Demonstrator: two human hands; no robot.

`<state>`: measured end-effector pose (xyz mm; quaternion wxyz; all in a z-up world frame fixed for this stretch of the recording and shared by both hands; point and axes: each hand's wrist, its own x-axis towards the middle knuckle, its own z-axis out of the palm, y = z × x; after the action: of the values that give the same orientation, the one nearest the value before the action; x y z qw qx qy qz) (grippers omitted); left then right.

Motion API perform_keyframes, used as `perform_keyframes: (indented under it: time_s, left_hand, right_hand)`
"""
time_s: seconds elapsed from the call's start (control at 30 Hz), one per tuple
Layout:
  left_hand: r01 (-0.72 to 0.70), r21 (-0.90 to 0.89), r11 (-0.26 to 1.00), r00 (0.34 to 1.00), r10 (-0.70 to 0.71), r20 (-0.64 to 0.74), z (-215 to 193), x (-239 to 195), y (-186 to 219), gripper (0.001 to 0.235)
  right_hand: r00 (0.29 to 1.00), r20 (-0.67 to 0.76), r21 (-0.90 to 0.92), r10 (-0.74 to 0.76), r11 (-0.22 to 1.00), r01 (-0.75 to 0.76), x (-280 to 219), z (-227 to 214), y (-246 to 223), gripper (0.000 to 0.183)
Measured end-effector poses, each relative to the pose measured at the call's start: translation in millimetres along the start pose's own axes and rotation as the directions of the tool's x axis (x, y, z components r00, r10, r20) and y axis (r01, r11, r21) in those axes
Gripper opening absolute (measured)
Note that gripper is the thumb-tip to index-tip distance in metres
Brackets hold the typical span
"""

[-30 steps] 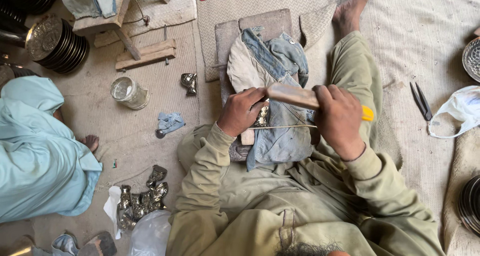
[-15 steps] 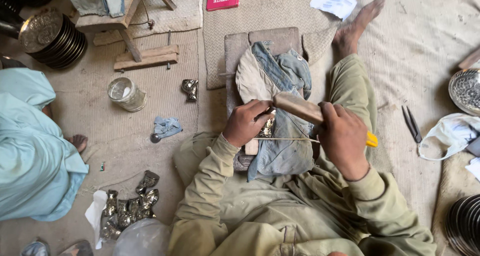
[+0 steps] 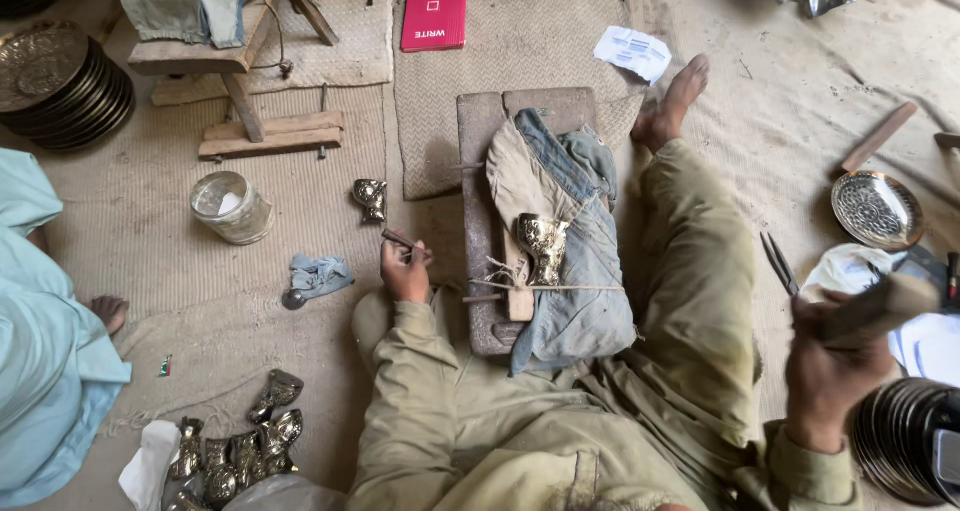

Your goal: The person sits on the floor and uses a hammer and chisel to emboss a decorative pattern onto a small metal cup. They repeatedly strike the chisel against the cup's surface while holding it steady with their other hand.

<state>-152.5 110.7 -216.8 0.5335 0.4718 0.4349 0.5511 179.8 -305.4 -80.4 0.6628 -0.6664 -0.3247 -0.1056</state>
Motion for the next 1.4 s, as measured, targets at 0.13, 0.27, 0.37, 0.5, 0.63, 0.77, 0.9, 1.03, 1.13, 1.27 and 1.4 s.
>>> perform_keyframes:
  time_s: [0.13, 0.27, 0.37, 0.5, 0.63, 0.77, 0.9, 1.03, 1.13, 1.27, 1.4]
  left_hand:
    - [0.038, -0.096, 0.995, 0.996, -0.03, 0.085, -12, 9, -12, 0.043]
    - [0.041, -0.031, 0.999, 0.986, -0.036, 0.165, -9, 0, -11, 0.041]
    - [0.124, -0.049, 0.991, 0.968, -0.11, 0.228, -14, -2, -6, 0.042]
    - [0.198, -0.062, 0.978, 0.954, -0.178, 0.239, -12, 1, -10, 0.041]
    - [0.149, 0.007, 0.989, 0.964, -0.147, 0.224, -12, 0, -12, 0.038]
    - [0.174, -0.009, 0.985, 0.959, -0.167, 0.231, -14, -2, 1, 0.04]
    - [0.117, -0.026, 0.993, 0.974, -0.11, 0.2, -6, 2, 40, 0.04]
    - [-0.044, -0.024, 0.999, 0.966, 0.049, 0.253, 26, -6, 102, 0.037]
    - [-0.183, 0.047, 0.982, 0.866, 0.138, 0.48, 71, -17, 143, 0.034]
    - [-0.328, 0.215, 0.92, 0.67, 0.066, 0.739, 134, -41, 177, 0.03]
    - [-0.441, 0.347, 0.828, 0.495, -0.098, 0.863, 179, -44, 194, 0.029]
  right_hand:
    - [0.99, -0.082, -0.041, -0.115, 0.993, 0.112, 5, -21, -18, 0.013]
    - [0.983, -0.182, -0.139, 0.001, 0.99, -0.027, 1, -21, -36, 0.011]
    - [0.993, -0.116, -0.101, 0.012, 0.995, -0.024, -13, -13, -59, 0.014]
    - [0.998, -0.053, -0.065, 0.026, 0.997, -0.029, -10, 5, -98, 0.017]
    - [0.998, -0.028, -0.038, 0.049, 0.998, -0.05, -7, 18, -128, 0.021]
    - [0.995, 0.027, 0.045, 0.1, 0.994, -0.101, -14, 17, -136, 0.029]
    - [0.977, 0.102, -0.054, 0.185, 0.982, -0.181, -29, 22, -104, 0.022]
    - [0.912, 0.226, -0.041, 0.343, 0.938, -0.343, -35, 55, -35, 0.018]
    - [0.861, 0.281, -0.097, 0.424, 0.905, -0.415, -34, 75, 0, 0.021]
    - [0.52, 0.461, -0.094, 0.719, 0.623, -0.777, -20, 85, 8, 0.025]
    - [0.717, 0.466, -0.09, 0.518, 0.834, -0.544, 2, 86, -2, 0.025]
